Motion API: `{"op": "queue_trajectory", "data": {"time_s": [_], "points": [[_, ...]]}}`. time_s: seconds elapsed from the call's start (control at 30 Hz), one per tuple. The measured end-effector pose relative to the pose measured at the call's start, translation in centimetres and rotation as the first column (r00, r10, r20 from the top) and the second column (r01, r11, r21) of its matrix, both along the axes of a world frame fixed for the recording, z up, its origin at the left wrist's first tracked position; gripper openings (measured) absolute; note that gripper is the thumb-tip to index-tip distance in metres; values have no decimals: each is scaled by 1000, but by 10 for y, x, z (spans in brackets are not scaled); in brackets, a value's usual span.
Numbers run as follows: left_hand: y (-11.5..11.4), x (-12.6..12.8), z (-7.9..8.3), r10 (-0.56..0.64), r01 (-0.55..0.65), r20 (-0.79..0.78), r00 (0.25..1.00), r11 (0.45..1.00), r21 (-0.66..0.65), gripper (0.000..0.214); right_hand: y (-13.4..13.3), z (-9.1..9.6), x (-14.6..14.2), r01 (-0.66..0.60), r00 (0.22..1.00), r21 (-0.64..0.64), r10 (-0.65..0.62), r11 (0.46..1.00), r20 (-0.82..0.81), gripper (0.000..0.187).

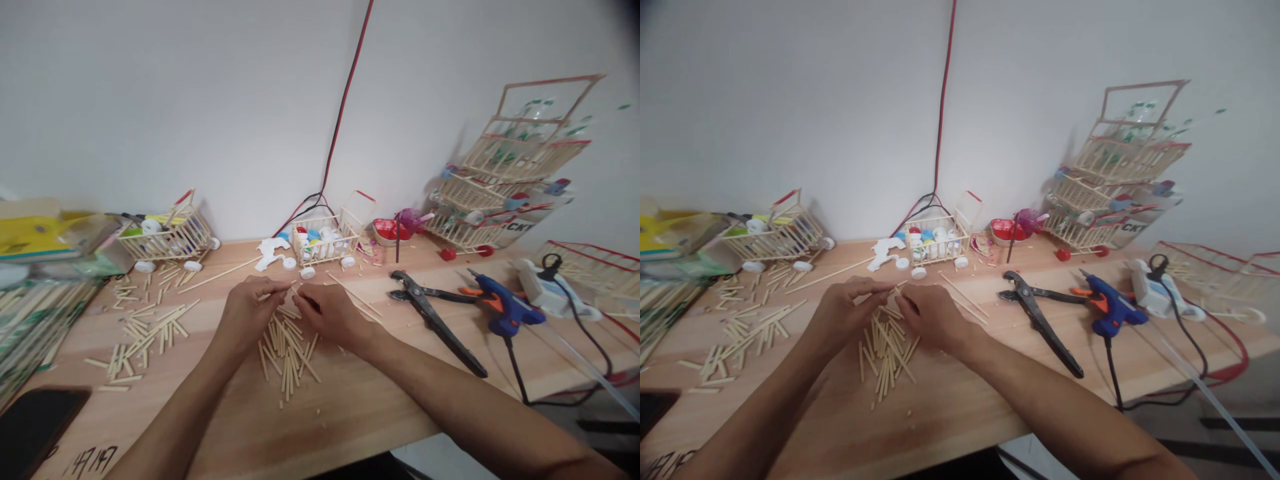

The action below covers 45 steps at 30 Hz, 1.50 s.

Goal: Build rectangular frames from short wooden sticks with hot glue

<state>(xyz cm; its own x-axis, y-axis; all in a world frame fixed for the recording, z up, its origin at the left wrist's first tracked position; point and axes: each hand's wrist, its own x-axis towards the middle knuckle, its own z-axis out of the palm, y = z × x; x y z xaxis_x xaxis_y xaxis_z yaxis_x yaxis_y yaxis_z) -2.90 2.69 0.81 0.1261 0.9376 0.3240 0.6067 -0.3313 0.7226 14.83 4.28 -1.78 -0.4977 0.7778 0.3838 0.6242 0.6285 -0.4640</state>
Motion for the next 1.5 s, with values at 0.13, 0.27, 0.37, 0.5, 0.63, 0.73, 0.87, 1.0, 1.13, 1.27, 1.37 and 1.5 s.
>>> {"op": "queue_trajectory", "data": {"time_s": [0.13, 0.27, 0.37, 0.5, 0.63, 0.73, 0.87, 1.0, 1.13, 1.27, 1.37, 1.5], "points": [[1, -1, -1, -8, 8, 1, 1000, 1000, 3, 21, 0, 0, 0, -2, 1000, -4, 2, 1000, -1, 28], [2, -1, -1, -11, 11, 4, 1000, 1000, -4, 21, 0, 0, 0, -4, 1000, 1, 4, 1000, 3, 27], [1, 0, -1, -14, 14, -7, 1000, 1000, -7, 21, 0, -1, 0, -2, 1000, 1, 2, 1000, 5, 28], [0, 0, 1, -6, 6, -18, 1000, 1000, 1, 21, 0, -1, 0, 7, 1000, 0, -7, 1000, 15, 27], [0, 0, 2, -15, 15, -25, 1000, 1000, 3, 21, 0, -1, 0, 11, 1000, 4, -11, 1000, 15, 27], [0, 0, 1, -9, 9, -18, 1000, 1000, -2, 21, 0, -1, 0, 10, 1000, 12, -10, 1000, 10, 28], [1, 0, -1, -7, 7, -7, 1000, 1000, 0, 21, 0, -2, 0, 6, 1000, 13, -6, 1000, 10, 28], [0, 0, -1, -7, 7, -7, 1000, 1000, -8, 21, 0, -1, -1, 8, 1000, 6, -8, 1000, 18, 28], [0, 0, 0, 3, -3, -15, 1000, 1000, 1, 20, 0, -1, 0, 9, 1000, 10, -10, 1000, 21, 27], [1, 0, -1, -4, 4, -15, 1000, 1000, 0, 21, 0, -2, 0, 9, 1000, 10, -9, 1000, 28, 27], [1, 0, -1, -7, 7, -18, 1000, 1000, -17, 21, 0, -2, 0, 15, 999, 2, -15, 1000, 44, 27], [1, 0, -2, -12, 12, -33, 999, 1000, -21, 23, 0, -2, 0, 16, 999, -8, -16, 1000, 49, 27]]}}
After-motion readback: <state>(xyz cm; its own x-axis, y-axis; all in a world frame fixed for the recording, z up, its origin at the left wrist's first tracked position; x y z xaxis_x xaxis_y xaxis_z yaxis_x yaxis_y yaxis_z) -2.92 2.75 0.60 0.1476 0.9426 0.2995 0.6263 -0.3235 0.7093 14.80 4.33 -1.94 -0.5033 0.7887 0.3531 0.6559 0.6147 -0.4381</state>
